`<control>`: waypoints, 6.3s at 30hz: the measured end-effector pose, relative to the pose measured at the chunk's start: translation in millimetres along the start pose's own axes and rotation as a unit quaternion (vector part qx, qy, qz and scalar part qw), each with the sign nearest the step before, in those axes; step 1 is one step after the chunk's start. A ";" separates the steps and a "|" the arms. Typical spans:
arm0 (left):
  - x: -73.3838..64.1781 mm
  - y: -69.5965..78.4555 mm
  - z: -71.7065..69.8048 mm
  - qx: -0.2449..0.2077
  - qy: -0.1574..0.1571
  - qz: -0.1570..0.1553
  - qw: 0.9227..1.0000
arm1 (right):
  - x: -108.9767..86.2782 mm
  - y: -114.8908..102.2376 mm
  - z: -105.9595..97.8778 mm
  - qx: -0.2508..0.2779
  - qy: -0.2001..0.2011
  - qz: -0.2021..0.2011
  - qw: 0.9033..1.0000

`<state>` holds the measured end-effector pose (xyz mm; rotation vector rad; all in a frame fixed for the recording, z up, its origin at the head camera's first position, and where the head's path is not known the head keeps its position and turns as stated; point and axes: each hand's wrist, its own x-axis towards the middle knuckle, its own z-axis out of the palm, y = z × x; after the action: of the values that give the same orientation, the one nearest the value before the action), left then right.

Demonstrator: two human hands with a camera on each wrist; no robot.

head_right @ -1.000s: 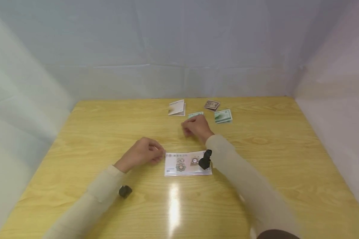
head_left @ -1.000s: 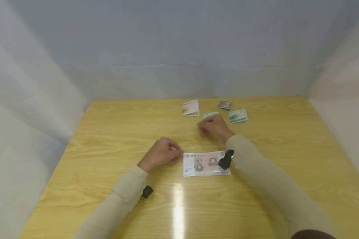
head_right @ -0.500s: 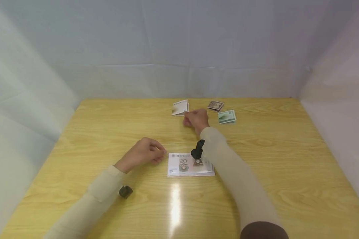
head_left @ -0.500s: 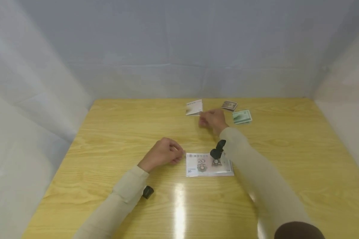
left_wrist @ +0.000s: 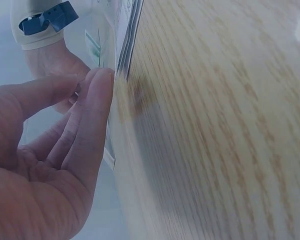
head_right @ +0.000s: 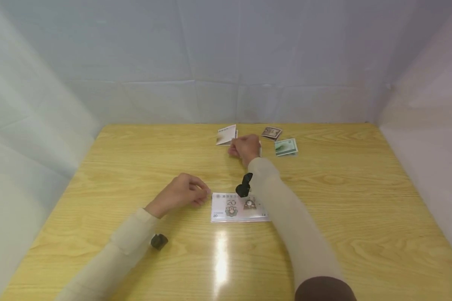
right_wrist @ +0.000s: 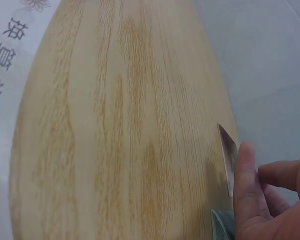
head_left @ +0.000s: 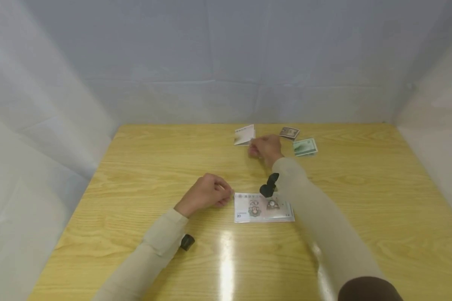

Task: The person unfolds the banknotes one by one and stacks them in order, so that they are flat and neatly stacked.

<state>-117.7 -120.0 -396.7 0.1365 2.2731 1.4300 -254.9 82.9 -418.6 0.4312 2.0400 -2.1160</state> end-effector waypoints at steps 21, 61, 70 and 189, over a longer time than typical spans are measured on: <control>16.6 -7.4 -9.5 -0.005 0.047 0.005 0.999 | -7.6 -2.9 0.4 -0.047 -0.033 0.034 0.998; 49.5 1.7 -15.8 -0.282 0.103 -0.060 0.952 | -38.7 6.3 -10.5 -0.144 -0.147 0.095 0.974; 54.6 -2.4 -13.5 -0.325 0.130 -0.056 0.935 | -42.3 4.4 -9.9 -0.143 -0.141 0.112 0.973; 4.2 26.0 39.7 -0.081 0.035 0.109 0.990 | -125.7 4.1 -59.8 -0.039 -0.227 0.030 0.973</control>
<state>-108.7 -73.7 -389.6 0.2950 2.2405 1.7498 -129.7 132.6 -383.2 -0.0081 1.8080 -1.8756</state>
